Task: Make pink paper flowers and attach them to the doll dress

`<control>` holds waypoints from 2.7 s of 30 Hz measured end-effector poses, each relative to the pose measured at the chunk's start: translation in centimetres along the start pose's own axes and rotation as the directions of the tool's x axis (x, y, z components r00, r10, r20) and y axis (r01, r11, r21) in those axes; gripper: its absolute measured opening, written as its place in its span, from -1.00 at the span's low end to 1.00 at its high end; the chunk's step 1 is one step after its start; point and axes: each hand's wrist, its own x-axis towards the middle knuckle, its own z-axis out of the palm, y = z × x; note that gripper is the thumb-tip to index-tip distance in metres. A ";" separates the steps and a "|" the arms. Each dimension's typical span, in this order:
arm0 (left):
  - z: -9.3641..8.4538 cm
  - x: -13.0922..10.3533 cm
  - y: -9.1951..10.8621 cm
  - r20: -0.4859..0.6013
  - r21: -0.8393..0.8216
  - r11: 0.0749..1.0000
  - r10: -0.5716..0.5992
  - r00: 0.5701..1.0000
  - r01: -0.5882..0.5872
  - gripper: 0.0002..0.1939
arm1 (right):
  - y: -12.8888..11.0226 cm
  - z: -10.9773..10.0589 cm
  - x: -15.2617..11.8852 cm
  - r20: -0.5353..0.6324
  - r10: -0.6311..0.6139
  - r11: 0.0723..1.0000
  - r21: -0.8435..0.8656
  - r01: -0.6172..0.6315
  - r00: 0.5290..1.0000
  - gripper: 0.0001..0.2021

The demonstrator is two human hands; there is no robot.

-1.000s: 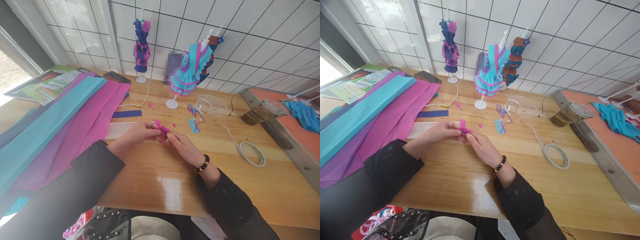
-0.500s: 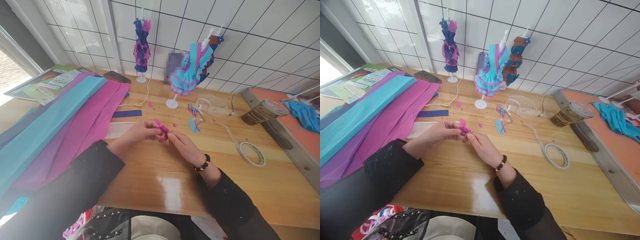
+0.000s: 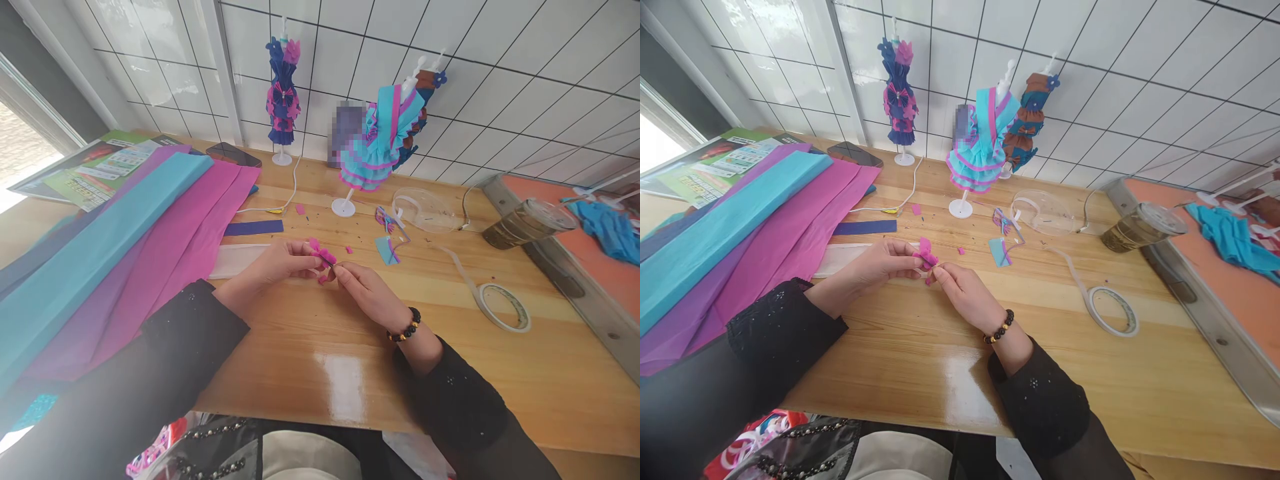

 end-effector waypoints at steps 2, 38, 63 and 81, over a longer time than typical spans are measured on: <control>0.0 0.0 0.0 0.000 0.002 1.000 0.002 1.000 -0.002 -0.78 | -0.1 0.0 0.0 -0.003 0.000 1.000 -0.007 0.000 1.000 -0.62; 0.4 -0.3 0.2 0.080 -0.018 1.000 -0.011 0.997 0.012 -0.75 | -0.3 0.0 0.0 0.007 -0.015 0.997 -0.080 0.015 1.000 -0.56; 0.5 -0.3 0.2 0.082 -0.091 0.996 0.002 0.997 0.006 -0.76 | 0.2 0.2 0.1 -0.043 -0.023 0.999 -0.049 0.021 0.999 -0.58; 0.3 -0.1 0.1 0.043 0.017 1.000 0.014 0.999 -0.015 -0.75 | 0.2 0.3 0.1 -0.053 -0.028 0.999 -0.037 0.026 0.998 -0.58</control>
